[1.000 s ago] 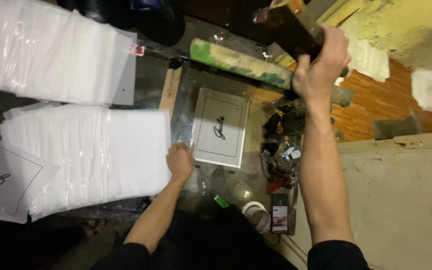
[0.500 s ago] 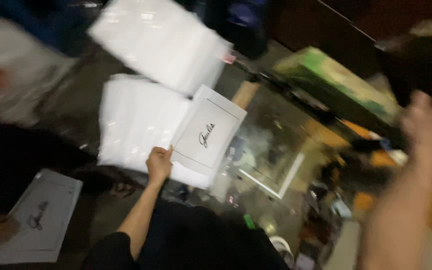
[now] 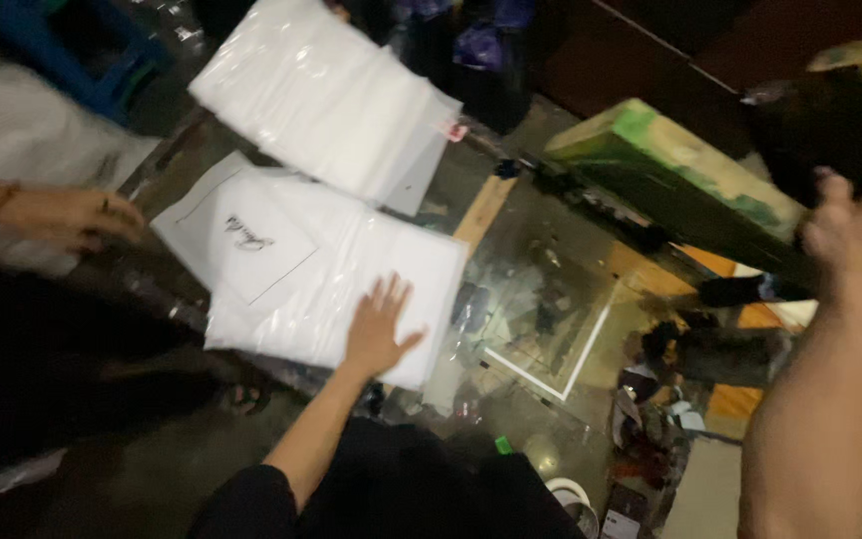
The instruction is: The person performs screen printing by placing white paper onto a frame, using a squeegee to spread ink across the mesh, and peeling the printed paper off. The process is repeated multiple times with a stack of paper.
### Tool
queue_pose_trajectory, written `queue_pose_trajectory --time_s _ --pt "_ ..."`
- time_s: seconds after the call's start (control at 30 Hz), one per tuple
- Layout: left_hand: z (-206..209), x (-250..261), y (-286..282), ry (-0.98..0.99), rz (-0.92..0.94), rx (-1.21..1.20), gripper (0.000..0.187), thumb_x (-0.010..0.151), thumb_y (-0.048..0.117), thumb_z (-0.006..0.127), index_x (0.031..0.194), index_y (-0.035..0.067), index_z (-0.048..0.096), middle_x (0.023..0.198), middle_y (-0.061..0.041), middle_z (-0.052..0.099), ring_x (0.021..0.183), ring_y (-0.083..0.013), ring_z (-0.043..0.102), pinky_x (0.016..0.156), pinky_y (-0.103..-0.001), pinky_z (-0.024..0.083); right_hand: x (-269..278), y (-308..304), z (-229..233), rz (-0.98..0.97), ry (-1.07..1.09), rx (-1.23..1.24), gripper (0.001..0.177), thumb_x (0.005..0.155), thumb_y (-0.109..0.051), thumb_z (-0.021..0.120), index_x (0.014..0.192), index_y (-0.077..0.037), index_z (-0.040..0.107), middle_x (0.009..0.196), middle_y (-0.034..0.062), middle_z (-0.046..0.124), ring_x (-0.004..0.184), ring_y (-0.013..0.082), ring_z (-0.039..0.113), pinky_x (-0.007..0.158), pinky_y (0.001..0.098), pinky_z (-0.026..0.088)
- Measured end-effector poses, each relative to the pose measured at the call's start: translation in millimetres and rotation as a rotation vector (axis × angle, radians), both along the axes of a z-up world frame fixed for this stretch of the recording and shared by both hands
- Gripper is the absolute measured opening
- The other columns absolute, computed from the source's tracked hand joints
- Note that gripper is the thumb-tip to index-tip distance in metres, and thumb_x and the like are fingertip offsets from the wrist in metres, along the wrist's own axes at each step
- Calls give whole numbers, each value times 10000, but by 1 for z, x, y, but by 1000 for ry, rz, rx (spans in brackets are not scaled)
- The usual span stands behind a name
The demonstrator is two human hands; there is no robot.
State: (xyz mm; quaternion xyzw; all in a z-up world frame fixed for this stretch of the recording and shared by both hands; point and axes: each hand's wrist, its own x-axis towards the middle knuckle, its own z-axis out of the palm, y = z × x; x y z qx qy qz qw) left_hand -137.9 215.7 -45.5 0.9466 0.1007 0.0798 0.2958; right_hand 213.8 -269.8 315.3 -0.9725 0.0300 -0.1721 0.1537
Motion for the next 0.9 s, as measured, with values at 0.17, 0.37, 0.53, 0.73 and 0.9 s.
queue_pose_trajectory --time_s 0.17,0.37,0.53,0.73,0.9 --pt "-27 3 -32 -71 -109 252 527 1149 399 407 1650 268 501 1758 -50 413 1653 -327 305 1279 -585 291 -22 25 23 525 -468 -97 516 922 5 822 1397 126 663 1257 310 662 1111 475 599 957 539 450" --pt "-7 8 -69 40 -231 173 653 1107 476 467 1702 221 383 1804 -64 311 1682 -297 218 1297 -562 237 -29 42 30 447 -485 -82 568 867 -32 899 1370 107 674 1264 299 697 1119 465 637 968 523 484" --pt "-32 12 -50 189 -192 207 616 1161 445 244 1739 232 246 1824 9 203 1700 -242 93 1344 -528 97 -42 56 42 464 -453 -69 477 905 -101 830 1318 52 645 1212 239 681 1097 451 604 927 522 456" --pt "-19 36 -114 62 -152 -158 530 1150 238 320 1649 178 489 1761 -56 405 1669 -315 279 1306 -578 194 -40 64 43 419 -467 -51 518 853 -105 879 1305 27 661 1185 228 698 1078 431 633 929 495 479" --pt "19 103 -217 328 -476 -167 653 1150 446 293 1730 147 271 1835 -63 149 1697 -304 66 1340 -579 63 -50 70 44 365 -427 -46 507 872 -144 856 1314 -5 650 1207 197 697 1110 419 640 926 500 475"
